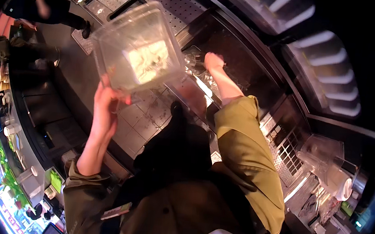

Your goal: The person pours liquid into a blender, washes the blender at a sink, and portions sliced fruit from a bin into a cup using tongs while interacting with a digital display and other staff members.

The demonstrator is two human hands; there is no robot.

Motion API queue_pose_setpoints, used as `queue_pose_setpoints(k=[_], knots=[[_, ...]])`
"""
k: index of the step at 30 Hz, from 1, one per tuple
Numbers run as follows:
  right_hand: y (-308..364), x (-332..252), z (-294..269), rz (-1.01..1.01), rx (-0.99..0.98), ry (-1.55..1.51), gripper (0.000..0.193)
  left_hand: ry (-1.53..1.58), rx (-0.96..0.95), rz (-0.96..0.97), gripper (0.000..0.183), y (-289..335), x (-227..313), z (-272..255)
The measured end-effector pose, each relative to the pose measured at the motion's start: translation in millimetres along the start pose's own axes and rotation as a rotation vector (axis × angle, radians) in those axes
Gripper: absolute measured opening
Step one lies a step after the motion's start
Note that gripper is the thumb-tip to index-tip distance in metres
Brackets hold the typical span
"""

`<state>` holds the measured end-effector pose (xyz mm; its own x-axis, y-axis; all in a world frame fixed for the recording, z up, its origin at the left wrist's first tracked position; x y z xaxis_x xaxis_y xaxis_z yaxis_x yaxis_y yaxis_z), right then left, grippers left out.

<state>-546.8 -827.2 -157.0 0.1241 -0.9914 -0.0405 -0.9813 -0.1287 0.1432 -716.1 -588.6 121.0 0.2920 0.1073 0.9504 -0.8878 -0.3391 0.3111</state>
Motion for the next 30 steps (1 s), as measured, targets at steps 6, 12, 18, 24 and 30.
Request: queue_pose_setpoints(k=[6, 12, 18, 24, 30], knots=[[26, 90, -53, 0.24, -0.082, -0.103, 0.037, 0.058, 0.098, -0.007, 0.057, -79, 12, -26], [2, 206, 106, 0.7, 0.315, 0.158, 0.026, 0.045, 0.181, -0.042, 0.06, -119, 15, -18], [-72, 92, 164, 0.234, 0.026, -0.011, 0.03, -0.017, 0.312, 0.147, 0.053, -143, 22, -17], [-34, 136, 204, 0.638, -0.085, -1.043, 0.026, -0.086, 0.238, 0.246, 0.056, -157, 34, -13], [0, 155, 93, 0.59, 0.037, -1.254, 0.022, -0.013, 0.202, 0.28, 0.059, -179, 43, 14]])
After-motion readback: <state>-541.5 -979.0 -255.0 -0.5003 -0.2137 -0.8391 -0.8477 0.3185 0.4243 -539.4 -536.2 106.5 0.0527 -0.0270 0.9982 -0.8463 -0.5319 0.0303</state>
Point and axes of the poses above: each hand's wrist, its own y-axis away from the middle knuckle, its own z-axis out of the palm, x = y × z, the point moved 8 cm from there along -y, towards the middle knuckle, and after that the axes turned 12 degrees about x, right-handed, at the moved point
